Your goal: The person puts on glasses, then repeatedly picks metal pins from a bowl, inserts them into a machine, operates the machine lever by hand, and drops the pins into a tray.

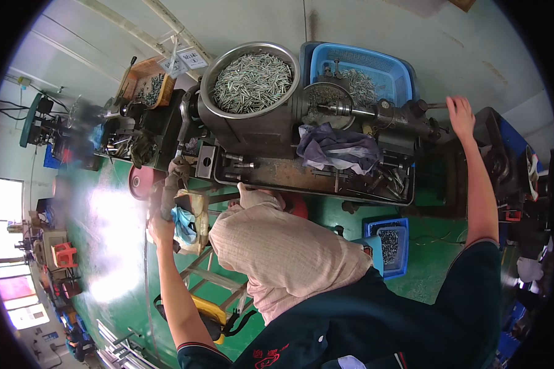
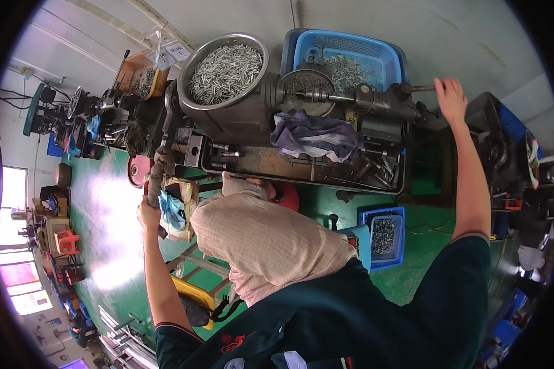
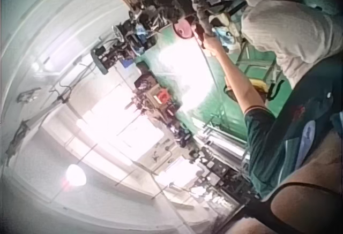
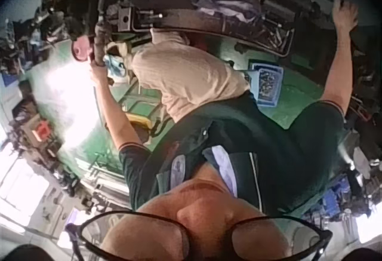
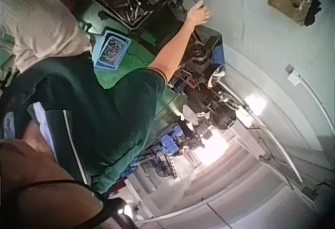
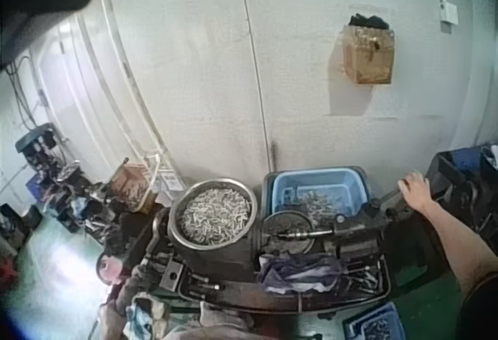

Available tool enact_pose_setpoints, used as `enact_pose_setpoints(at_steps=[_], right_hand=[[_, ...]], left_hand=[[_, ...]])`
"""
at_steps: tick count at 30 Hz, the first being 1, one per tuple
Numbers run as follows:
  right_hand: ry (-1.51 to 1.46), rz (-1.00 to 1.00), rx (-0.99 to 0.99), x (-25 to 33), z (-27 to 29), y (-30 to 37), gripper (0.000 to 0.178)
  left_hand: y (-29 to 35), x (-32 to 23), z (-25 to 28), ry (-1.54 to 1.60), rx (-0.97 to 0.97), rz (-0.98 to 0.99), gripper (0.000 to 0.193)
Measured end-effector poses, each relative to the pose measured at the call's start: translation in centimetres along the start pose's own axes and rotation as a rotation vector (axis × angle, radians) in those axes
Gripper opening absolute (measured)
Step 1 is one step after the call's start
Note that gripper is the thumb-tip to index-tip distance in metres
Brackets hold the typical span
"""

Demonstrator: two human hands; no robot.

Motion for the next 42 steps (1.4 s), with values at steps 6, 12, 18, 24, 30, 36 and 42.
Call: enact_pose_setpoints(at_steps=[6, 12, 18, 24, 30, 36, 42], right_hand=[[0.019, -0.103, 0.248, 1.0, 6.9, 7.3, 0.044], [0.003, -0.153, 0.268, 2.4, 7.9, 9.1, 0.053], [0.057, -0.159, 0.245, 2.8, 8.4, 9.3, 0.054], [0.088, -0.170, 0.216, 2.6, 8.4, 9.7, 0.056], [0.103, -0.218, 0.260, 2.5, 8.2, 9.8, 0.058], [0.057, -0.241, 0.300, 1.7, 7.6, 10.0, 0.054], [0.288, 0.027, -0.276, 3.7, 8.7, 5.7, 0.029]], left_hand=[[0.2, 0.2, 0.3, 0.024, -0.027, -0.029, 0.027], [0.2, 0.2, -0.2, -0.003, 0.001, 0.005, 0.028], [0.2, 0.0, 0.1, 0.033, -0.025, -0.008, 0.025], [0.0, 0.5, -0.1, 0.072, -0.095, -0.050, 0.023], [-0.1, 0.5, 0.0, 0.086, -0.101, -0.047, 0.023], [0.1, 0.2, 0.2, 0.099, -0.065, -0.026, 0.024], [-0.1, 0.2, -0.5, 0.043, -0.030, -0.054, 0.025]])
Point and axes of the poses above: each hand's wrist, its own y-axis away from the middle knuckle, its own z-axis out of the back of the hand, x = y × z, the point moved 9 cm from there along -y, towards the middle knuckle
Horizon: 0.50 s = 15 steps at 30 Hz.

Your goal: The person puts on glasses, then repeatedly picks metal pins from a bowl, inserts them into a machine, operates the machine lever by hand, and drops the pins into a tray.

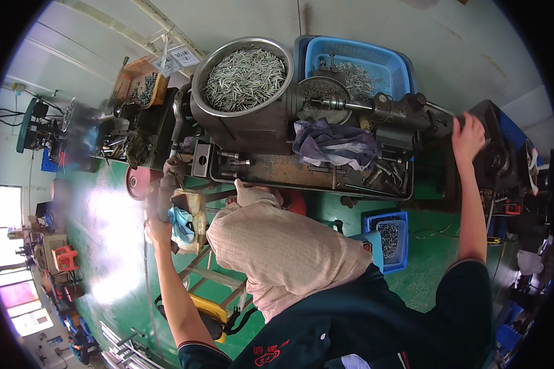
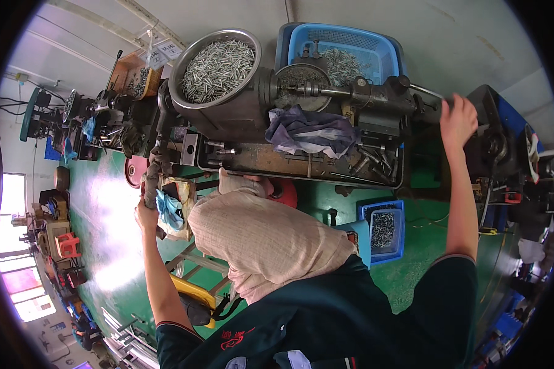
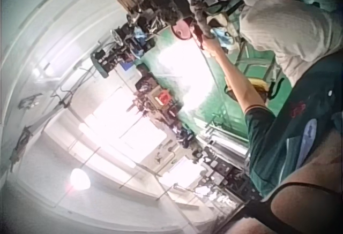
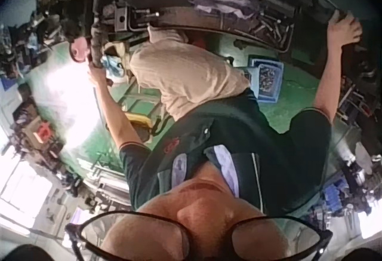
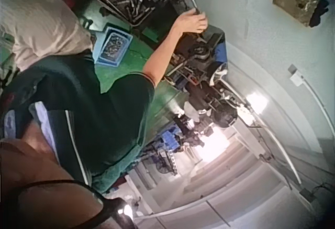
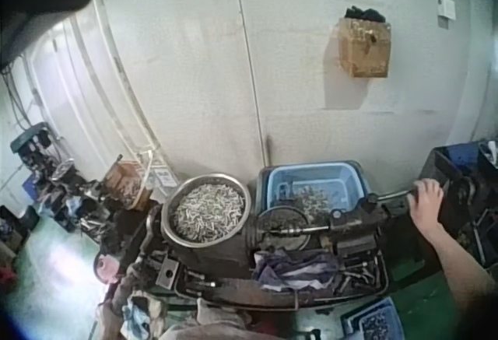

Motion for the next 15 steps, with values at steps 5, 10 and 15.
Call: enact_pose_setpoints(at_steps=[5, 10, 15], right_hand=[[-0.522, 0.011, 0.130, 14.2, -1.2, -5.6, 0.023], [-1.025, 0.187, 0.576, 29.0, -1.4, -4.7, 0.012], [-1.214, 0.128, 0.866, 33.2, -3.4, -3.4, 0.014]], left_hand=[[0.3, 0.5, 0.1, -0.054, -0.012, 0.031, 0.024], [2.3, -1.4, 0.4, 0.006, 0.030, 0.211, 0.018], [5.9, -6.6, 1.5, 0.077, 0.006, 0.233, 0.022]])
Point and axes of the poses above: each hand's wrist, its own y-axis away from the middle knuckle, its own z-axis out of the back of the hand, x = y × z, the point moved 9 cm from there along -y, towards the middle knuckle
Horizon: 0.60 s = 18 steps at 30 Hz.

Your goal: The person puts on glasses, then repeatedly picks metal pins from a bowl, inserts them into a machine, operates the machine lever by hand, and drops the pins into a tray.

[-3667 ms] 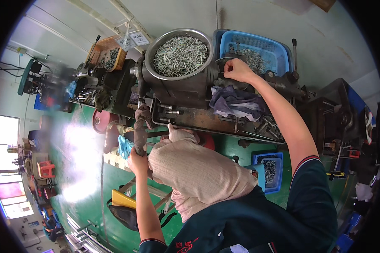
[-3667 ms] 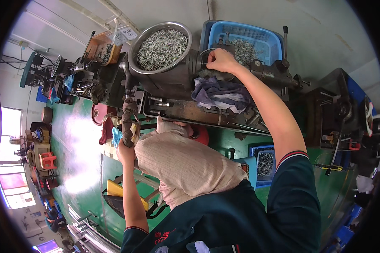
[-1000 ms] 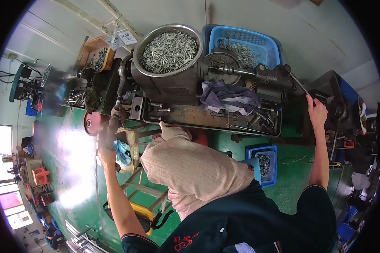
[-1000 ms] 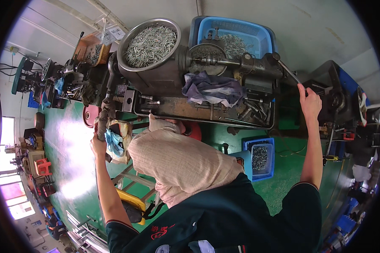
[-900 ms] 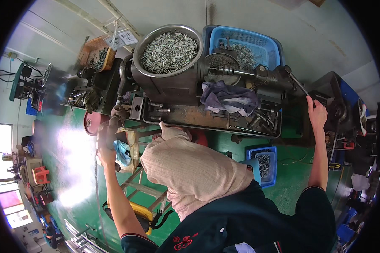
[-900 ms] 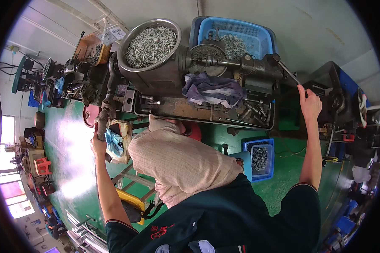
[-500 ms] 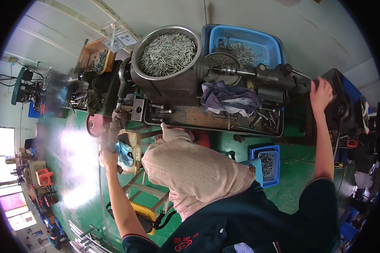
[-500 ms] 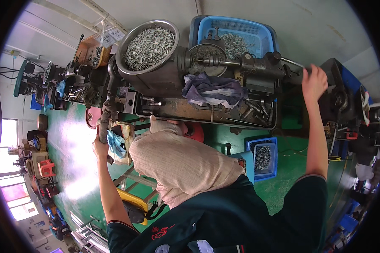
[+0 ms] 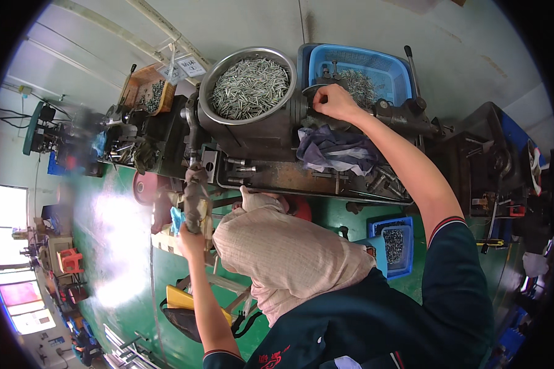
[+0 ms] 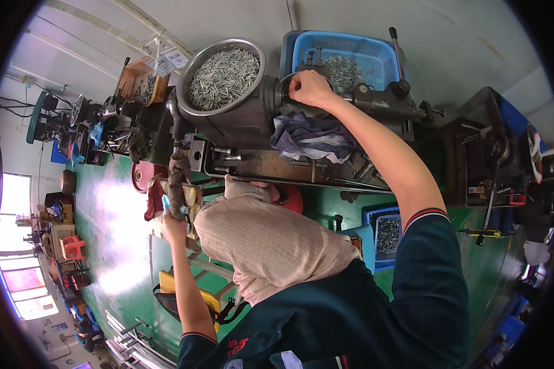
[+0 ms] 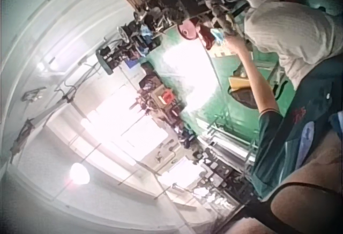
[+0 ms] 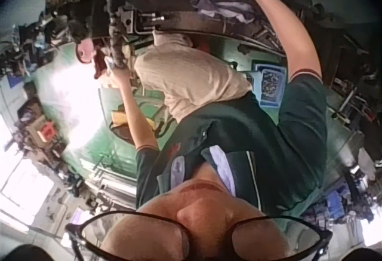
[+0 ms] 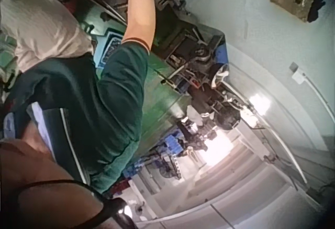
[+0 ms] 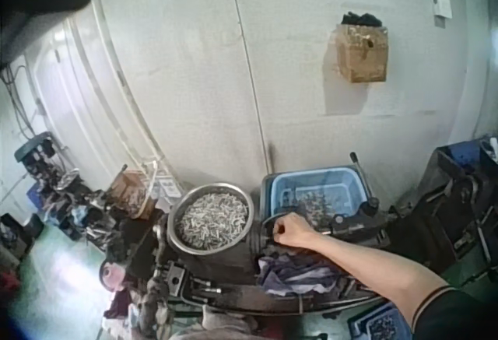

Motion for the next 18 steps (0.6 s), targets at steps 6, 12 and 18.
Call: enact_pose_setpoints(at_steps=[6, 12, 18], right_hand=[[0.002, -0.022, 0.097, 0.1, -1.4, -0.2, 0.016], [0.240, 0.019, 0.185, -0.8, -1.2, -0.6, 0.021], [0.647, 0.060, -0.614, 5.3, 8.3, 1.1, 0.025]], left_hand=[[2.4, -2.6, 0.6, 0.049, 0.038, 0.068, 0.023], [1.6, 0.6, -2.9, 0.014, -0.013, 0.016, 0.032], [1.1, 1.3, -2.1, 0.017, -0.027, -0.021, 0.042]])
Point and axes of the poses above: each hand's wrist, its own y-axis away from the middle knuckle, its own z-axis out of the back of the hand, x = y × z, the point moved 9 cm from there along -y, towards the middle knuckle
